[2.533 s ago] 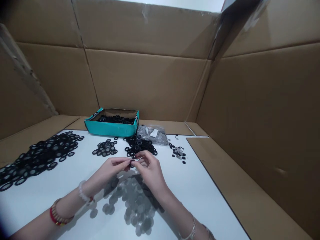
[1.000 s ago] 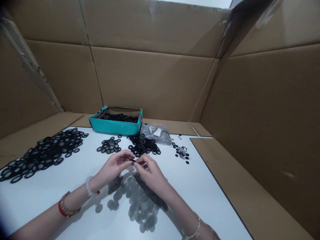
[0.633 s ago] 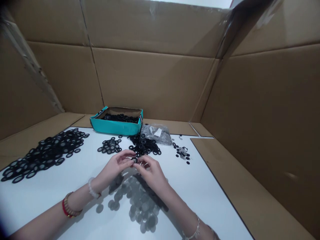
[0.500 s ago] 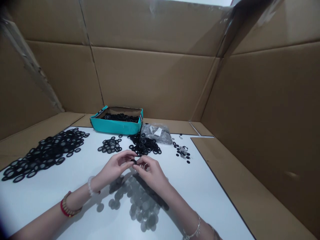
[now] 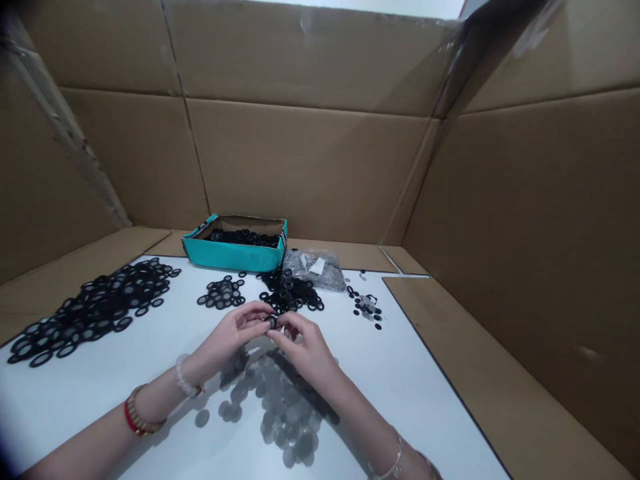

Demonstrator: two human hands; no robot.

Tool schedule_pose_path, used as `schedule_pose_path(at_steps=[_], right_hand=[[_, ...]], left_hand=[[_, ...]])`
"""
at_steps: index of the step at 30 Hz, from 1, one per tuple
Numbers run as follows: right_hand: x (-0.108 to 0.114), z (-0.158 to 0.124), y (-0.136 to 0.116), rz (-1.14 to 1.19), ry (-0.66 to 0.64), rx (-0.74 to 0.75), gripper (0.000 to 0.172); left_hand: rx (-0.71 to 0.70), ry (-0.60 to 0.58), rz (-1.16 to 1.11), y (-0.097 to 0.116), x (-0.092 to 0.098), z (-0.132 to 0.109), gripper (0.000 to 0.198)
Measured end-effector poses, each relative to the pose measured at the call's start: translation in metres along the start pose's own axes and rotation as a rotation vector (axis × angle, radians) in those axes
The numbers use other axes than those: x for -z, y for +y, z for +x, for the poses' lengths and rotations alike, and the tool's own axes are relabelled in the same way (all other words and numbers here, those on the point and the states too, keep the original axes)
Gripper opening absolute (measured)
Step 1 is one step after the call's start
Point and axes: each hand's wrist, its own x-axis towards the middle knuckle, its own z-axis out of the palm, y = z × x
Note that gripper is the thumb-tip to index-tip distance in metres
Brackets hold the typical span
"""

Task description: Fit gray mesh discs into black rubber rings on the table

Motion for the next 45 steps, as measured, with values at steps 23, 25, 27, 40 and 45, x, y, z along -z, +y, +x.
schedule_pose_path(at_steps=[23,25,27,40,45], right_hand=[[0.001,0.002,0.002,-0.013,-0.011,0.034,0.016],[0.001,0.001,0.001,-0.034,-0.009,0.052,0.014],[0.000,0.000,-0.002,-0.050,0.020,0.094,0.017],[0.002,0.005,0.007,0.054,0.004,-0.019,0.018],[0.000,0.003,0.004,-0.020,0.010,0.069,0.022]], left_hand=[[-0.001,-0.062,0.019,0.002,0.002,0.001,0.022],[-0.011,-0.056,0.022,0.001,0.001,0.001,0.020],[-0.044,-0.032,0.058,-0.001,0.000,0.001,0.017],[0.025,-0.068,0.016,0.004,0.004,0.002,0.023],[-0.053,-0.076,0.124,-0.006,0.000,0.001,0.016]])
